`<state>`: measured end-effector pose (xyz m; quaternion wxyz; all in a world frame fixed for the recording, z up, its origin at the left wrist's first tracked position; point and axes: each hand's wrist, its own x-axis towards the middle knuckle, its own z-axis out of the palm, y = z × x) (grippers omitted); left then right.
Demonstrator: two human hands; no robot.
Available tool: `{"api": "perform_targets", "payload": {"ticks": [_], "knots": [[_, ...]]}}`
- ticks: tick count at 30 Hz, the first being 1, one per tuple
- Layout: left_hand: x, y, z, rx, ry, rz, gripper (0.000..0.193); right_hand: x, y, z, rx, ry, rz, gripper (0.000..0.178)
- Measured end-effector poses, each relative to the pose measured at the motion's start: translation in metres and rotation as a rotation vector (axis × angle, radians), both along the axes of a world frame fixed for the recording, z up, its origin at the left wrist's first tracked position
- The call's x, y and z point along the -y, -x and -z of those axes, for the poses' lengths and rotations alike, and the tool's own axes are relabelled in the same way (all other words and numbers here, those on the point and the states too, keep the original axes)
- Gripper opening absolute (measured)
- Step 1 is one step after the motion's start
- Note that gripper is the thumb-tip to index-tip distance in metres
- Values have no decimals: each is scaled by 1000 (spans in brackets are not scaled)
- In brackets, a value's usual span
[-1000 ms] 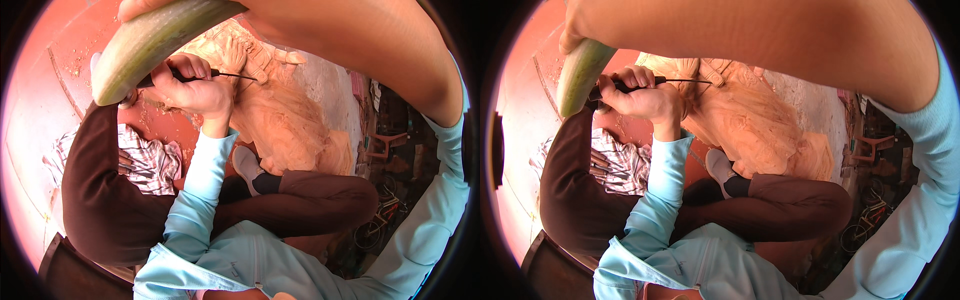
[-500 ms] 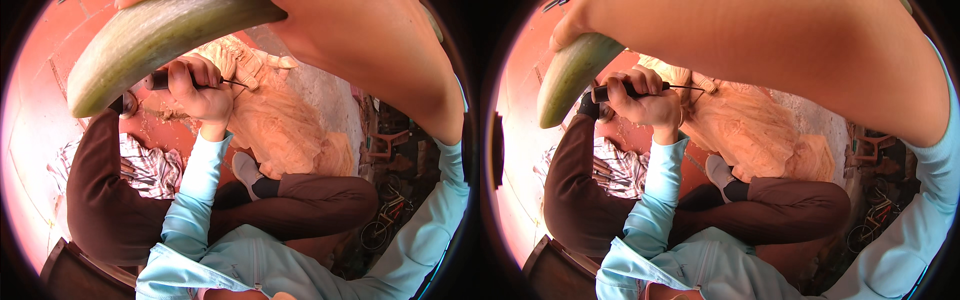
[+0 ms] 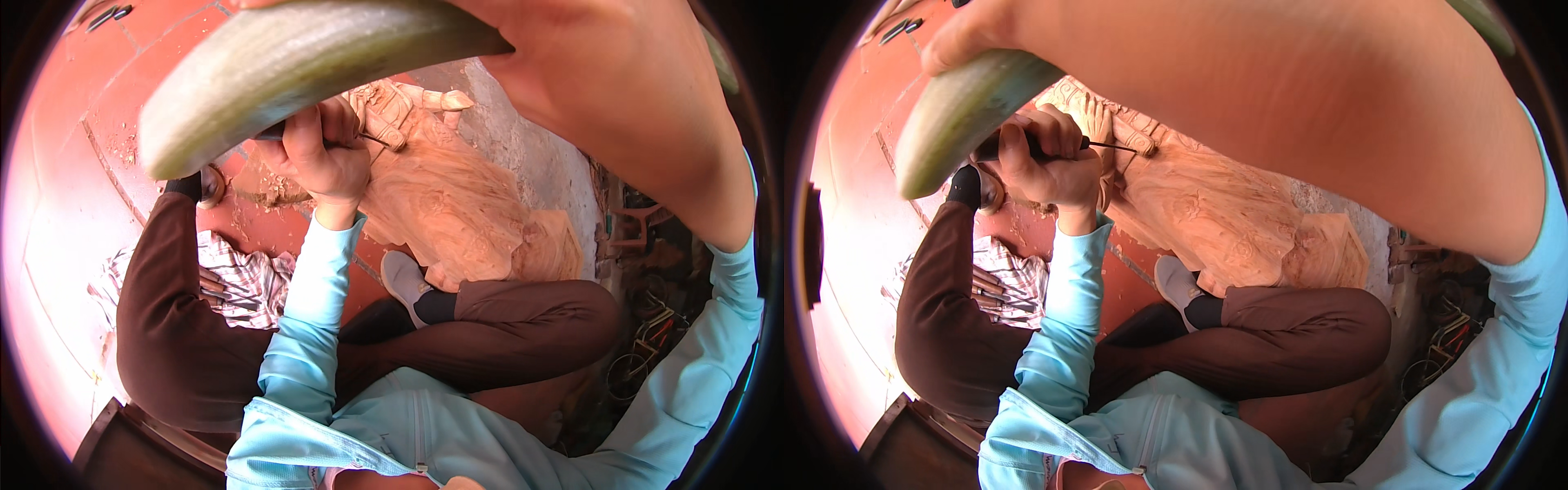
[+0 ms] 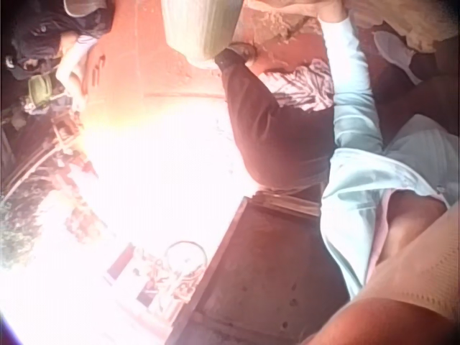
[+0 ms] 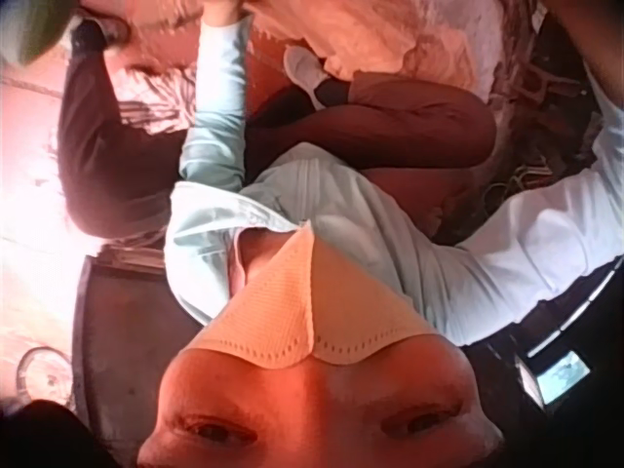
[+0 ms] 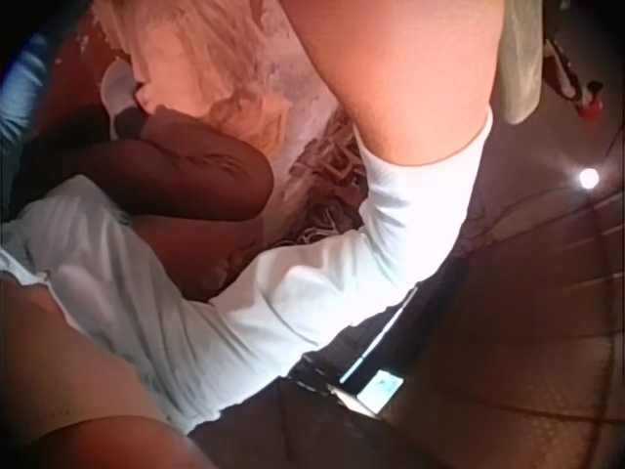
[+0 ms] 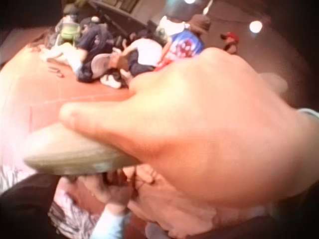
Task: The person carves a wooden statue of a figure using a chisel and a mallet. They repeatedly strike the chisel to shape the wood, focusing on the torso and clothing details of the sculpture.
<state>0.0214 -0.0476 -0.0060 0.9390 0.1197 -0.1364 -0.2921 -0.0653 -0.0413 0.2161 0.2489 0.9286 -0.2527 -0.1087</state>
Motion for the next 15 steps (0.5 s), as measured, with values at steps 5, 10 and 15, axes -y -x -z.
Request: {"api": "perform_targets", "payload": {"ticks": [5, 10, 15], "knots": [[-1, 4, -18, 143, 52, 112, 21, 0, 12, -10, 2, 29, 13, 62], [6, 4, -27, 354, 88, 255, 10, -1, 28, -15, 56, 57, 21, 62], [9, -7, -65, 776, -71, 771, 15, 0, 53, -21, 122, 82, 58, 62]]}}
